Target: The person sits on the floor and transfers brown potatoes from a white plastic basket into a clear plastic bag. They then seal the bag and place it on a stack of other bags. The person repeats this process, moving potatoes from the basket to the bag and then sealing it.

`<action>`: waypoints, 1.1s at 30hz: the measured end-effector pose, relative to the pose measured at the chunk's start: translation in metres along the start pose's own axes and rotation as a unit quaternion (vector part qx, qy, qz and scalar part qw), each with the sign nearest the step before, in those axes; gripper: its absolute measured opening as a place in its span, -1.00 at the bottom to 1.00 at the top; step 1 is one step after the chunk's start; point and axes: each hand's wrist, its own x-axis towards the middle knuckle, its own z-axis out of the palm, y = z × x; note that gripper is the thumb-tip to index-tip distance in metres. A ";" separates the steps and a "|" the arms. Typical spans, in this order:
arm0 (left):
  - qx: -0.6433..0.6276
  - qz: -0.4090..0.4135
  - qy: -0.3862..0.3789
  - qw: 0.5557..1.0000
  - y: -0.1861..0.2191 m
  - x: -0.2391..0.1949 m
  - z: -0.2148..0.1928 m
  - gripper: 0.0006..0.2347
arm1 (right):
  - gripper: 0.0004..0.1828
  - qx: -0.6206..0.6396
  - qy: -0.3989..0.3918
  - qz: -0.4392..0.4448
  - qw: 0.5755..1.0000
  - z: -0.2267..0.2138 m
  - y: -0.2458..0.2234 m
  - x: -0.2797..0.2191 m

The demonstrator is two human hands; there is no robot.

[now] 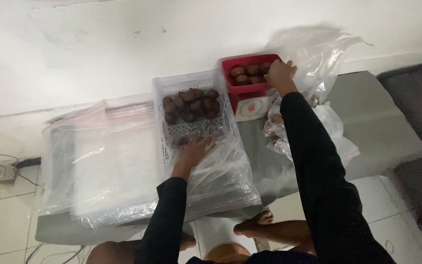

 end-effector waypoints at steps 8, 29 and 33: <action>-0.046 -0.005 -0.024 0.999 0.008 -0.027 -0.026 -0.35 | -0.32 0.015 -0.016 0.001 1.000 -0.036 -0.003 -0.030; -0.040 0.023 0.033 0.998 -0.002 -0.003 0.002 -0.36 | -0.66 0.024 0.032 -0.066 0.997 -0.014 0.008 -0.004; -0.044 0.015 0.010 0.999 -0.002 -0.006 -0.002 -0.37 | -0.67 0.032 0.027 -0.048 0.998 -0.027 0.004 -0.016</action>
